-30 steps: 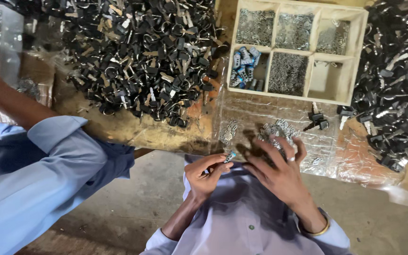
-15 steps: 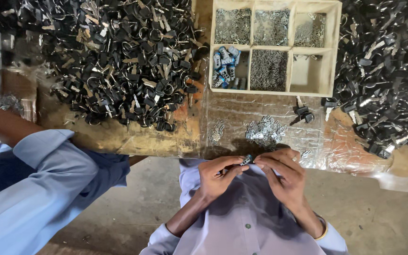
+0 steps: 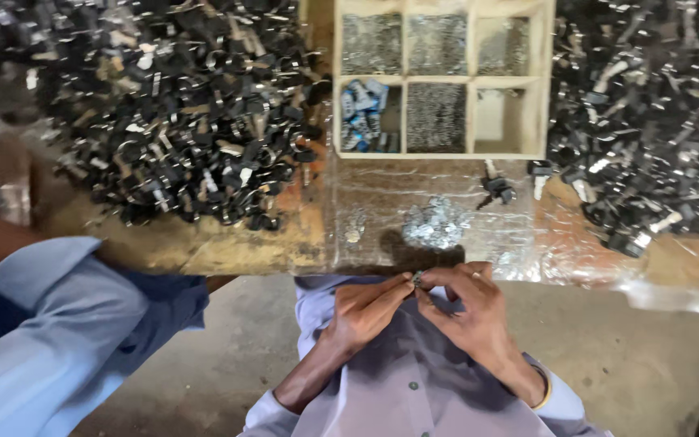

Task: The person sits at a workbench covered with piles of small black and metal parts and assembles small blue-and-silver electrical components by hand, fitting pieces together one at a time and placing the finished assemblies into a compartmented tray. At the end the person lifts and rearranges the filled tray.

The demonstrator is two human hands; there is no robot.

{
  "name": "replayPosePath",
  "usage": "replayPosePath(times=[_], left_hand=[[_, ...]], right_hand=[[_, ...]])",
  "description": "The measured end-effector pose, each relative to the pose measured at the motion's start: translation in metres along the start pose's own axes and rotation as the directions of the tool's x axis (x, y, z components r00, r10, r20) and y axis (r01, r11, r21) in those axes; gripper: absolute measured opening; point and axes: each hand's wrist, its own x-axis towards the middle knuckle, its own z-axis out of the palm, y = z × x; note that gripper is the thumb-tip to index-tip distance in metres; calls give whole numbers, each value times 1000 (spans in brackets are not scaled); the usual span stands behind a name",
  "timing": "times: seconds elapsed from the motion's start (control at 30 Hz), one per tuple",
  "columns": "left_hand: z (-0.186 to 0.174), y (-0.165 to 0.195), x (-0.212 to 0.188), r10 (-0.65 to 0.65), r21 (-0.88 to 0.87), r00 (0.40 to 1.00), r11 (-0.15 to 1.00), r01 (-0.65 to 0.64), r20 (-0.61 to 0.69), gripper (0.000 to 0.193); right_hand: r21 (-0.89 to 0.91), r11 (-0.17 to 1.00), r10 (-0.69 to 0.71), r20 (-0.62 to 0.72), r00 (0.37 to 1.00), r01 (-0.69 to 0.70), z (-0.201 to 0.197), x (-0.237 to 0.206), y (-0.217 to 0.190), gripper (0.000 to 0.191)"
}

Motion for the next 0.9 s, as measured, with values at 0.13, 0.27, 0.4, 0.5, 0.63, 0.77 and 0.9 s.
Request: replayPosePath(times=[0.13, 0.27, 0.4, 0.5, 0.63, 0.77, 0.9], left_hand=[[11, 4, 2, -20, -109, 1000, 994, 17, -19, 21], [21, 6, 0, -173, -199, 985, 965, 172, 14, 17], [23, 4, -5, -310, -224, 950, 930, 292, -50, 17], [21, 0, -9, -376, -282, 924, 896, 343, -71, 21], [20, -4, -14, -451, -366, 891, 838, 405, -47, 22], [20, -7, -14, -466, -425, 883, 811, 403, -51, 22], [19, -6, -15, -480, -422, 876, 804, 419, -45, 23]], right_hand=[[-186, 980, -47, 122, 991, 70, -15, -14, 13, 24], [6, 999, 40, -49, 998, -40, -43, -25, 33, 26], [-375, 927, -138, -267, 954, 29, -51, -26, 43, 34], [-488, 866, -229, -189, 955, 111, -48, -29, 44, 36], [-503, 849, -248, -109, 963, 161, -46, -38, 50, 37], [-400, 903, -213, -106, 971, 154, -40, -40, 62, 32], [-320, 942, -162, -160, 974, 104, -36, -35, 61, 28]])
